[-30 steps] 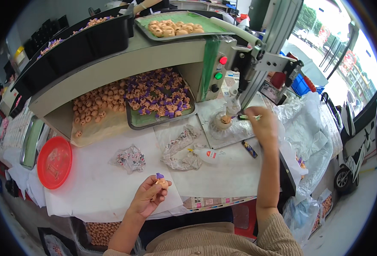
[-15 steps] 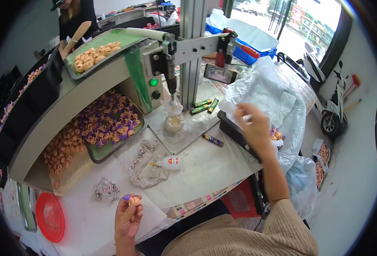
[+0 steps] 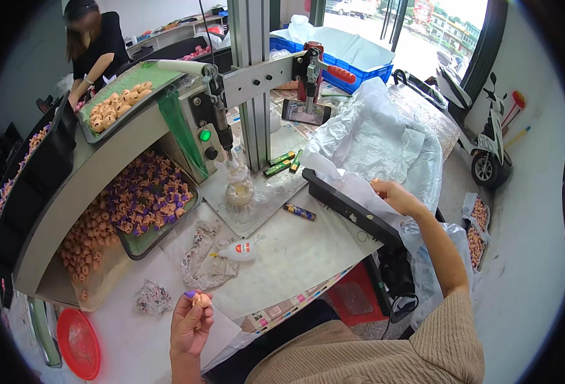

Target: Applying decorative chips to small clay objects using a squeeze bottle for adhesive or glaze.

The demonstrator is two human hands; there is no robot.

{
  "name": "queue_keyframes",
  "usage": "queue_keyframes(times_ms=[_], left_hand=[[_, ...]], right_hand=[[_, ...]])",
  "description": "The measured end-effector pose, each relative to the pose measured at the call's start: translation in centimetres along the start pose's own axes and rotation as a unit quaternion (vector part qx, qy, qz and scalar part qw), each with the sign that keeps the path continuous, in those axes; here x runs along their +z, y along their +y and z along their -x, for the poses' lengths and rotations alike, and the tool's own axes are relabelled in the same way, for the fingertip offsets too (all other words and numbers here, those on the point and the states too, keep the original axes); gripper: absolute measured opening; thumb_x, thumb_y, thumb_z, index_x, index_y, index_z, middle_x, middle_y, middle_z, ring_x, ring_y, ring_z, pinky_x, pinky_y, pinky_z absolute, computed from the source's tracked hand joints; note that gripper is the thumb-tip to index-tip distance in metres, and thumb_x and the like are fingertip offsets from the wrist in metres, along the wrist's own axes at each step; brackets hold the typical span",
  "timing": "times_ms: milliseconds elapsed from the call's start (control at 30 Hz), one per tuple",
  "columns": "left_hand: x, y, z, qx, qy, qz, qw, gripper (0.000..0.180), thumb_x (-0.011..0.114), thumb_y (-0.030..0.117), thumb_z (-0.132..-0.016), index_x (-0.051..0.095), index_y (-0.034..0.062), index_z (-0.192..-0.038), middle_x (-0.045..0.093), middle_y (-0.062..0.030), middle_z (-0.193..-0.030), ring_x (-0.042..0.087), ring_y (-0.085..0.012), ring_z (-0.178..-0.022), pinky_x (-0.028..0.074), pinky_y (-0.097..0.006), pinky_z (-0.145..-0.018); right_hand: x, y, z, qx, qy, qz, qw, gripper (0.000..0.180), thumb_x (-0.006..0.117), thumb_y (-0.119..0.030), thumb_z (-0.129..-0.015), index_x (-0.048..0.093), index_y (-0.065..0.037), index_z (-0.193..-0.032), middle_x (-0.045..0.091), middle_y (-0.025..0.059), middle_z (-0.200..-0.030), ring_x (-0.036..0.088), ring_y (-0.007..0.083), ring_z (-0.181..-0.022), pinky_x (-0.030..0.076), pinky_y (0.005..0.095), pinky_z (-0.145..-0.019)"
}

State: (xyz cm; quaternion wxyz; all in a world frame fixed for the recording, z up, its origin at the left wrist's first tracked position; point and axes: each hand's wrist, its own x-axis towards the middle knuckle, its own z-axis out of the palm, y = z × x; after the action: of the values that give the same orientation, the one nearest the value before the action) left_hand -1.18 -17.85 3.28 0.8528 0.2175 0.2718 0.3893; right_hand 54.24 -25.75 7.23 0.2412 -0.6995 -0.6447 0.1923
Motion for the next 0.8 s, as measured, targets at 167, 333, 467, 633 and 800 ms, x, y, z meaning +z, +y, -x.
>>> queue_keyframes(times_ms=[167, 333, 467, 633, 800], left_hand=[[0.1, -0.7, 0.1, -0.011, 0.036, -0.006, 0.999, 0.026, 0.059, 0.004, -0.09, 0.055, 0.0061, -0.116, 0.061, -0.0118, -0.107, 0.063, -0.0139, -0.079, 0.058, -0.025, -0.066], [1.0, -1.0, 0.0, -0.019, 0.024, -0.036, 0.999, 0.026, 0.061, 0.007, -0.09, 0.058, 0.0101, -0.116, 0.061, -0.0069, -0.107, 0.06, -0.0092, -0.079, 0.058, -0.021, -0.063], [0.8, -0.8, 0.2, -0.017, 0.032, -0.034, 0.999, 0.026, 0.061, 0.007, -0.09, 0.058, 0.0103, -0.115, 0.061, -0.0074, -0.108, 0.06, -0.0088, -0.079, 0.057, -0.021, -0.063], [0.0, -1.4, -0.1, -0.025, 0.043, -0.016, 0.999, 0.026, 0.06, 0.005, -0.09, 0.057, 0.0092, -0.115, 0.061, -0.0094, -0.108, 0.061, -0.0109, -0.079, 0.058, -0.022, -0.064], [0.5, -1.3, -0.4, -0.027, 0.044, -0.001, 0.999, 0.022, 0.059, 0.005, -0.091, 0.057, 0.0085, -0.113, 0.062, -0.0103, -0.107, 0.062, -0.012, -0.078, 0.058, -0.023, -0.065]], right_hand=[[0.0, -4.7, -0.7, 0.066, 0.04, -0.076, 0.994, 0.025, 0.058, -0.012, -0.091, 0.064, -0.005, -0.114, 0.064, 0.0015, -0.099, 0.054, 0.0097, -0.081, 0.047, 0.0265, -0.073], [2.0, -6.3, -1.4, 0.034, 0.058, -0.237, 0.969, 0.027, 0.059, -0.014, -0.092, 0.064, -0.004, -0.117, 0.065, 0.0029, -0.099, 0.055, 0.007, -0.085, 0.046, 0.027, -0.076], [2.6, -10.1, 0.2, 0.022, 0.062, -0.113, 0.991, 0.021, 0.064, -0.007, -0.085, 0.068, -0.004, -0.106, 0.068, 0.0068, -0.108, 0.06, 0.0218, -0.1, 0.041, 0.0337, -0.095], [1.5, -7.4, 1.4, -0.08, 0.133, -0.103, 0.982, 0.02, 0.06, -0.007, -0.087, 0.067, -0.003, -0.105, 0.067, 0.0132, -0.108, 0.062, 0.0263, -0.096, 0.044, 0.0365, -0.093], [-2.7, -2.7, 0.8, 0.189, 0.171, 0.144, 0.956, 0.042, 0.066, -0.037, -0.082, 0.066, 0.0, -0.103, 0.067, 0.0202, -0.099, 0.063, 0.0351, -0.095, 0.044, 0.0422, -0.091]])
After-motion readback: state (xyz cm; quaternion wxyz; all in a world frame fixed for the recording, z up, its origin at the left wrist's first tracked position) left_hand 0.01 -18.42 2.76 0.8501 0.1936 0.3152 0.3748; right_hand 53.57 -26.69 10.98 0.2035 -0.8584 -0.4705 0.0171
